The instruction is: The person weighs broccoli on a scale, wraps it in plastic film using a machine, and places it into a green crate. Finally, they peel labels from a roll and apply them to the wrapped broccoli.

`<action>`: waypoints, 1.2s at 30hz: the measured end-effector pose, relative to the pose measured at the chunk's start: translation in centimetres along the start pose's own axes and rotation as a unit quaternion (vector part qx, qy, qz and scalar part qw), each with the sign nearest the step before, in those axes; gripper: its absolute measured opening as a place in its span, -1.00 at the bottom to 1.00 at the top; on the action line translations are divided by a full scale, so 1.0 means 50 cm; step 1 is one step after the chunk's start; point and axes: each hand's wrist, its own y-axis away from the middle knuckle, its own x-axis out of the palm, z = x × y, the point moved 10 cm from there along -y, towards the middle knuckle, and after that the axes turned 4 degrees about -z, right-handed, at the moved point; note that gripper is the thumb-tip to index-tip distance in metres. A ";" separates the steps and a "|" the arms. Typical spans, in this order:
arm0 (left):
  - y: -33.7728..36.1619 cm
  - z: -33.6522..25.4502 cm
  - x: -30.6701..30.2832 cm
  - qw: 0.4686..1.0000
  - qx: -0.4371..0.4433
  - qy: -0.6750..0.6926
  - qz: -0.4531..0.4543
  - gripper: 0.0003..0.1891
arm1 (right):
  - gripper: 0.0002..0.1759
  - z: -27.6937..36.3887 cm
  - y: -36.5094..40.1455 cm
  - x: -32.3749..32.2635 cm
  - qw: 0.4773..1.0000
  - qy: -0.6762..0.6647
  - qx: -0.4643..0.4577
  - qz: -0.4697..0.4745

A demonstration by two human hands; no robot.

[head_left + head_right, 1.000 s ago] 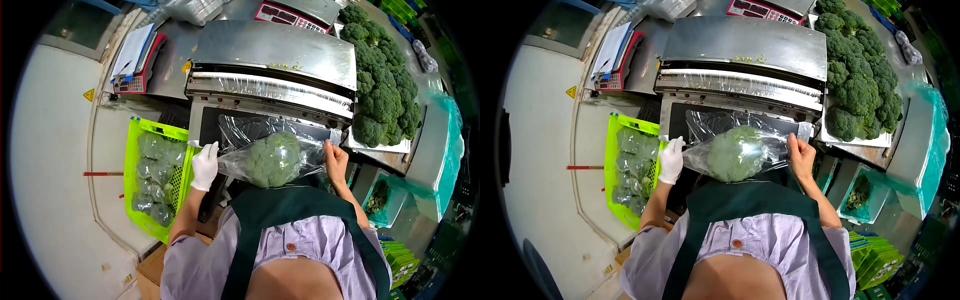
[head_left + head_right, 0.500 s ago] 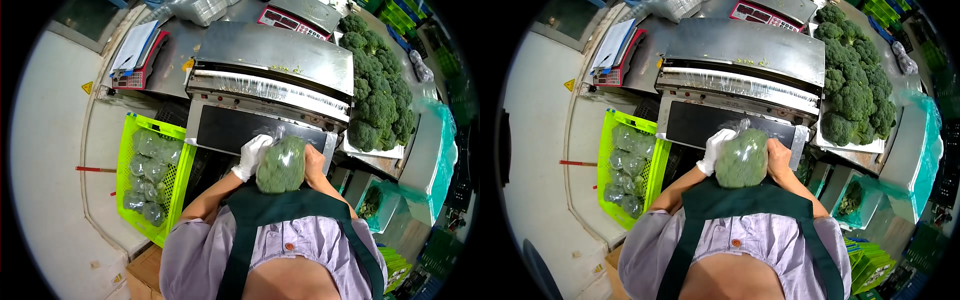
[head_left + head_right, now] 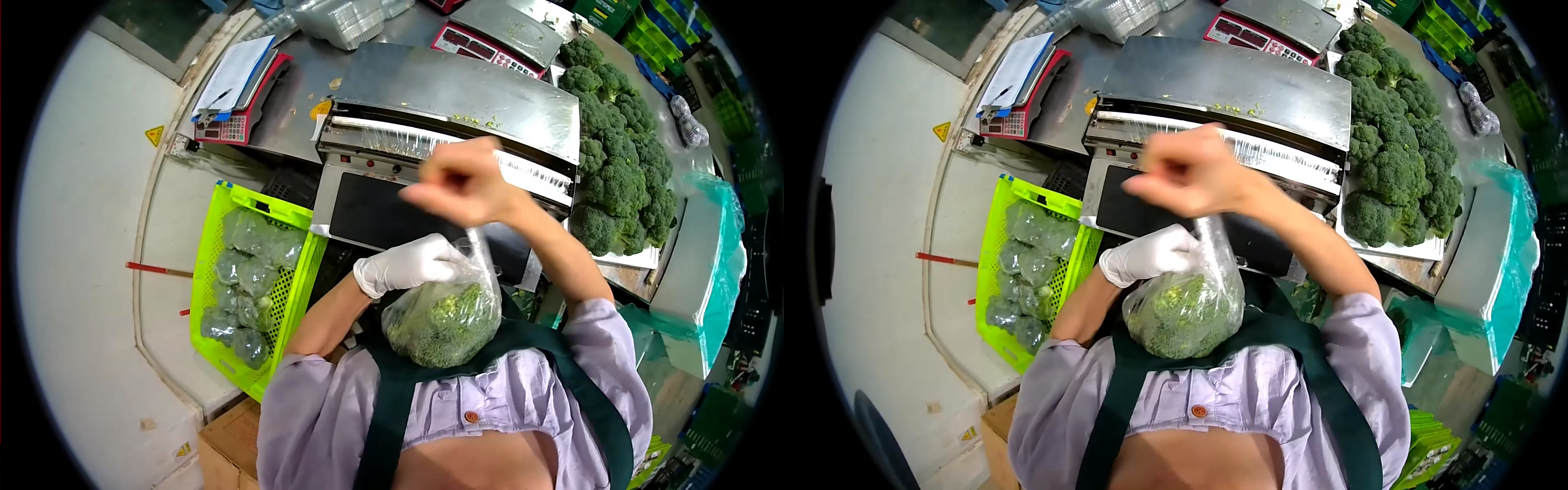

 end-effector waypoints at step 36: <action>0.276 0.116 -0.118 0.806 0.090 0.194 -0.552 -0.42 | -0.65 -0.254 0.518 0.202 0.649 -0.219 0.722 0.096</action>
